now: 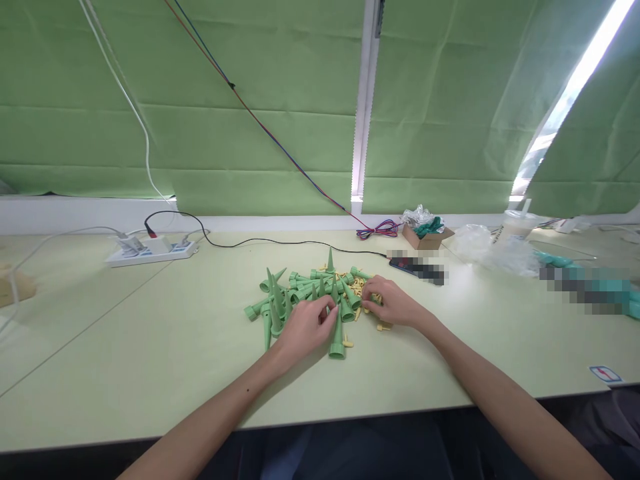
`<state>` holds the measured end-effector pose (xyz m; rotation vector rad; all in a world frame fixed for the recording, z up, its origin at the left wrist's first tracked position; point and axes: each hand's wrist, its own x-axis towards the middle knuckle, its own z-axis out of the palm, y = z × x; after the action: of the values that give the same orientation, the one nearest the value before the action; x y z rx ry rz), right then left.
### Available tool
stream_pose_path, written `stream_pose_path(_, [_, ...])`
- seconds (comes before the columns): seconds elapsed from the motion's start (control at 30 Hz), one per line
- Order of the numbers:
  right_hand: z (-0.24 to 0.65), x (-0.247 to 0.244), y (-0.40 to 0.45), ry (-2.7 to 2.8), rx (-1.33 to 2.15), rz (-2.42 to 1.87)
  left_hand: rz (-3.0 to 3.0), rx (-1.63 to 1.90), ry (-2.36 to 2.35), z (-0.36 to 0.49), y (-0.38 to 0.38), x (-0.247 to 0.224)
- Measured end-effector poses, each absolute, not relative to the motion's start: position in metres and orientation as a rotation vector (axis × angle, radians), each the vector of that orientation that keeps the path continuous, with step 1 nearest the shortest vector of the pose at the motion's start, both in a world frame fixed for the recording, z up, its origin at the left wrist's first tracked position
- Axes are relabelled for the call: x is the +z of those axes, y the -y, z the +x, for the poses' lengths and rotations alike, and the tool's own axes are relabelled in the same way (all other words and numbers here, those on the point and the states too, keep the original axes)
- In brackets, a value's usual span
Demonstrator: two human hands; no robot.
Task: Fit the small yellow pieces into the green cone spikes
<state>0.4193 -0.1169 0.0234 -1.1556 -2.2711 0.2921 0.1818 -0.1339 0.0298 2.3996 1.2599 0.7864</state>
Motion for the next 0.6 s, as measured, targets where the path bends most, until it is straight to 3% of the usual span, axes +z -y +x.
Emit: stream_pose_path(0.6, [0.378,0.015,0.146,1.958,0.514,-0.938,2.436,0.814,-1.028,0.185,0.141,0.031])
